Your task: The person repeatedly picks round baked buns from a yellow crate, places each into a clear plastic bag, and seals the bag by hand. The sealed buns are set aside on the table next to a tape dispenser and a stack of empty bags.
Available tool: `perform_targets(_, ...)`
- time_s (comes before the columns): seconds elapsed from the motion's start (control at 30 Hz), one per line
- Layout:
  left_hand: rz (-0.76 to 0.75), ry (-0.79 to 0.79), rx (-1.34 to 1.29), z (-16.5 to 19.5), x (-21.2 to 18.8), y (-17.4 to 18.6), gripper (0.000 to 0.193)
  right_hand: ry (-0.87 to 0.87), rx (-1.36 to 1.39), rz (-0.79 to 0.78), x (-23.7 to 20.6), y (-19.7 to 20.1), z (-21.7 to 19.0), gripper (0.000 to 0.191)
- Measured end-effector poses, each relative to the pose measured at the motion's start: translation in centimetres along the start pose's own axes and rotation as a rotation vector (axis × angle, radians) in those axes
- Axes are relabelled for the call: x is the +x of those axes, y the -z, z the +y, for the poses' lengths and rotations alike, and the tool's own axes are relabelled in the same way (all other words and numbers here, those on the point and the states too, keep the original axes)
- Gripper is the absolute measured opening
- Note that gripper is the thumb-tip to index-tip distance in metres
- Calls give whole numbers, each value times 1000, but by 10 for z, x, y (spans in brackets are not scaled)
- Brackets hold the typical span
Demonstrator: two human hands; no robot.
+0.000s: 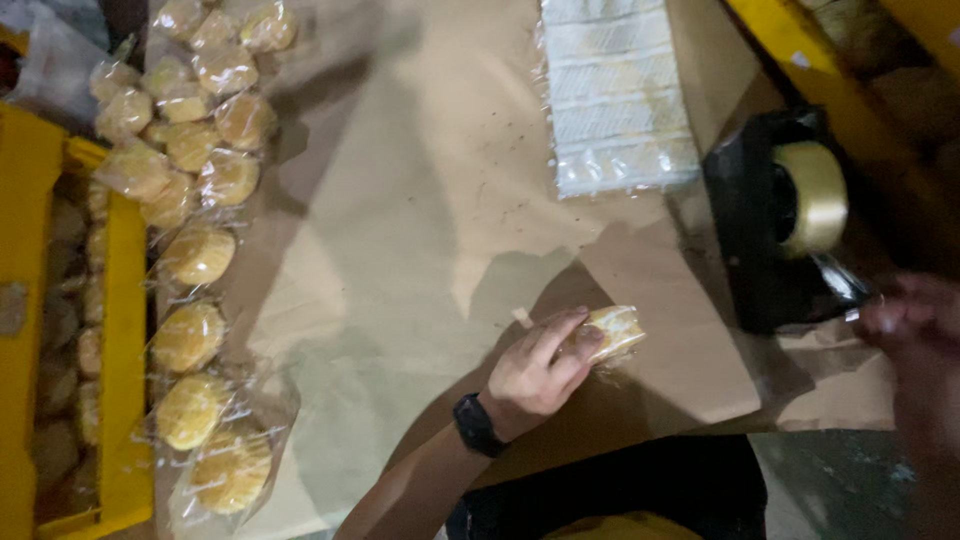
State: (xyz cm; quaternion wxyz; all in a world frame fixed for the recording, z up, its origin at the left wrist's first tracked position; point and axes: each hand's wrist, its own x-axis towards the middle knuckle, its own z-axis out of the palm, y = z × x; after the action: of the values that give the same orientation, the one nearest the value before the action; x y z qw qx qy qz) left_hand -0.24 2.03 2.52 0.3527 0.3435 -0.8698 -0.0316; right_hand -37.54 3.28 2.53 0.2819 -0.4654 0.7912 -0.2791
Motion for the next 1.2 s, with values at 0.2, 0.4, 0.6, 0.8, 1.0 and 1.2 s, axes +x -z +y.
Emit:
perform_targets(0.2, 23, -26, -9, -1, 5, 0, 34, -431, 489, -74, -41, -39, -13, 16)
perform_targets(0.4, 65, -80, 58, 1, 6, -1, 27, -333, 901, -375, -65, -87, -55, 17)
perform_targets(0.6, 34, -90, 72, 2, 2, 2, 25, 7, 786, -271, -73, -118, -82, 25)
perform_targets(0.8, 8, -52, 25, -1, 0, -4, 24, -128, 526, -390, -58, -105, -88, 36)
perform_targets(1.0, -91, 20, -117, -7, -4, -4, 42, 54, 269, -413, -49, -94, -96, 51)
perform_targets(1.2, -240, 179, -165, -10, 5, -4, 65, 305, -140, -347, -42, -87, -112, 58)
